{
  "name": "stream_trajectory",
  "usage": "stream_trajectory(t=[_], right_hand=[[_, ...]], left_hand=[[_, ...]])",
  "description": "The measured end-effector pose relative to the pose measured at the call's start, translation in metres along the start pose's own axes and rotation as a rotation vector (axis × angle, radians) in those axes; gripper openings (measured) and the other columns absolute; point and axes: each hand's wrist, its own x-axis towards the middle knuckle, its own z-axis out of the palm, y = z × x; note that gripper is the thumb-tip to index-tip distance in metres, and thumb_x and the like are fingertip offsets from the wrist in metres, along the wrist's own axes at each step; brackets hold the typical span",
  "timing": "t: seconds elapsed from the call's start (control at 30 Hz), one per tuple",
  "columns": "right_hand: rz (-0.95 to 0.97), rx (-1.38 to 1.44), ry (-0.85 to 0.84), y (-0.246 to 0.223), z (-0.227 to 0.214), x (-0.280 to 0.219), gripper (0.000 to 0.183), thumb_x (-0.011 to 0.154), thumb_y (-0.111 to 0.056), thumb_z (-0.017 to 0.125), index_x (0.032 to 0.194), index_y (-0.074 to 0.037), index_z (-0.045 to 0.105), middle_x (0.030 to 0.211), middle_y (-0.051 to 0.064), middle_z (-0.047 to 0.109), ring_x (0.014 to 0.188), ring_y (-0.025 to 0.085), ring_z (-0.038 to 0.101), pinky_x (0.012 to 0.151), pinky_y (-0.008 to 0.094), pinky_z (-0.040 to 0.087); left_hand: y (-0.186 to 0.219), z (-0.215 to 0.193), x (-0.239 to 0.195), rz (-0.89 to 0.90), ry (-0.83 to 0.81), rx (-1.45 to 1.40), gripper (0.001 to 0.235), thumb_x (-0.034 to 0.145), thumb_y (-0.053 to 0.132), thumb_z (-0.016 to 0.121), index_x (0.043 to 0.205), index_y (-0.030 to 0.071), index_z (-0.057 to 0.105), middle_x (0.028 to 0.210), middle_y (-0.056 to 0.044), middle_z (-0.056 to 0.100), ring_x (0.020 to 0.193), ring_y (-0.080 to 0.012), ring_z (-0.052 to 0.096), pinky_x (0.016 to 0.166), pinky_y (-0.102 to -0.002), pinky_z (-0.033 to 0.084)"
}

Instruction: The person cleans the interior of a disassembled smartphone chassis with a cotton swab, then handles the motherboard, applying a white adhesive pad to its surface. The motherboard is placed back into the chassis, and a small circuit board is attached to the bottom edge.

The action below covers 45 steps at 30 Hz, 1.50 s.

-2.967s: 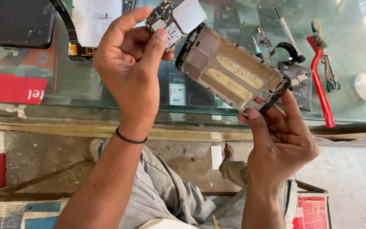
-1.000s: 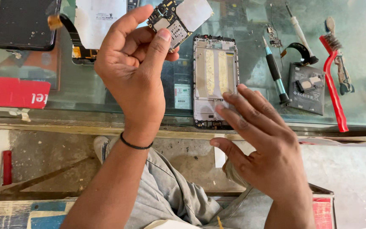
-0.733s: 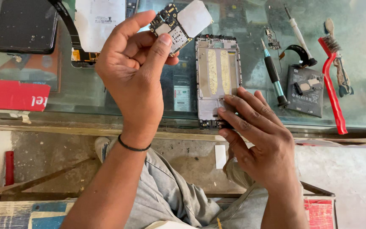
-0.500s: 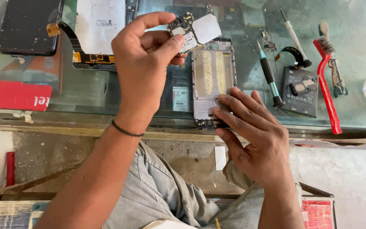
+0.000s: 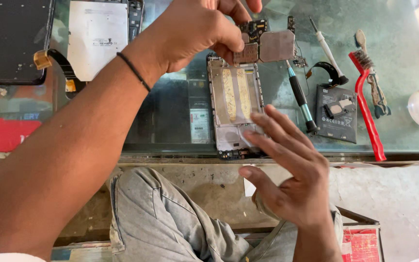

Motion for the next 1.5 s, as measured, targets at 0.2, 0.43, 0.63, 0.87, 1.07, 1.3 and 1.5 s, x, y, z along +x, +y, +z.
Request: stream_trajectory(t=[0.2, 0.43, 0.63, 0.87, 1.07, 1.3, 1.5], right_hand=[[0.255, 0.226, 0.449, -0.008, 0.01, 0.033, 0.037, 0.092, -0.006, 0.078, 0.125, 0.005, 0.064, 0.119, 0.016, 0.072, 0.109, 0.019, 0.075, 0.097, 0.031, 0.065], [0.118, 0.242, 0.422, 0.007, 0.018, 0.073, 0.023, 0.099, -0.002, 0.08, 0.118, 0.007, 0.07, 0.102, 0.013, 0.076, 0.094, 0.015, 0.077, 0.09, 0.028, 0.069], [0.052, 0.26, 0.526, 0.014, 0.033, 0.077, 0.008, 0.108, 0.0, 0.07, 0.107, 0.005, 0.064, 0.097, 0.006, 0.069, 0.082, 0.008, 0.068, 0.077, 0.026, 0.066], [0.034, 0.004, 0.491, 0.009, 0.041, 0.082, 0.012, 0.098, 0.009, 0.071, 0.108, 0.003, 0.072, 0.111, 0.006, 0.069, 0.102, 0.011, 0.069, 0.083, 0.025, 0.068], [-0.089, -0.133, 0.381, 0.015, 0.044, 0.075, 0.022, 0.092, 0.016, 0.081, 0.106, -0.002, 0.078, 0.112, 0.009, 0.067, 0.117, 0.022, 0.071, 0.099, 0.032, 0.065], [-0.083, -0.122, 0.353, 0.024, 0.043, 0.075, 0.023, 0.093, 0.015, 0.084, 0.102, -0.006, 0.08, 0.111, 0.007, 0.067, 0.119, 0.021, 0.071, 0.098, 0.03, 0.064], [-0.064, -0.138, 0.339, 0.023, 0.041, 0.076, 0.026, 0.087, 0.017, 0.085, 0.102, -0.005, 0.08, 0.112, 0.007, 0.065, 0.12, 0.022, 0.071, 0.1, 0.03, 0.064]], left_hand=[[-0.006, -0.005, -0.008, 0.135, -0.113, -0.102, 0.039, 0.09, 0.003, 0.082, 0.124, 0.002, 0.063, 0.114, -0.008, 0.069, 0.107, -0.0227, 0.081, 0.091, -0.039, 0.068], [-0.011, -0.006, -0.001, 0.237, -0.192, -0.121, 0.044, 0.095, 0.003, 0.085, 0.131, 0.004, 0.059, 0.118, -0.009, 0.072, 0.109, -0.0203, 0.078, 0.099, -0.038, 0.065], [-0.031, -0.024, 0.003, 0.362, -0.218, 0.053, 0.038, 0.092, -0.018, 0.069, 0.121, 0.003, 0.058, 0.124, -0.01, 0.074, 0.12, -0.0201, 0.076, 0.109, -0.037, 0.062], [-0.048, -0.027, 0.009, 0.25, 0.297, 0.377, 0.028, 0.088, -0.012, 0.046, 0.093, 0.005, 0.068, 0.092, -0.007, 0.075, 0.081, -0.0136, 0.074, 0.069, -0.029, 0.062], [-0.031, -0.026, 0.003, 0.097, 0.366, 0.213, 0.018, 0.085, 0.002, 0.056, 0.091, 0.006, 0.072, 0.081, -0.005, 0.075, 0.067, -0.0101, 0.074, 0.058, -0.026, 0.063], [-0.011, -0.023, -0.002, -0.023, 0.26, 0.344, 0.011, 0.079, 0.009, 0.069, 0.088, 0.006, 0.073, 0.077, -0.003, 0.074, 0.064, -0.0095, 0.075, 0.058, -0.024, 0.065], [-0.007, -0.024, -0.006, -0.078, 0.08, 0.155, 0.018, 0.082, 0.012, 0.078, 0.098, 0.006, 0.074, 0.089, -0.005, 0.075, 0.074, -0.0114, 0.076, 0.064, -0.025, 0.066]])
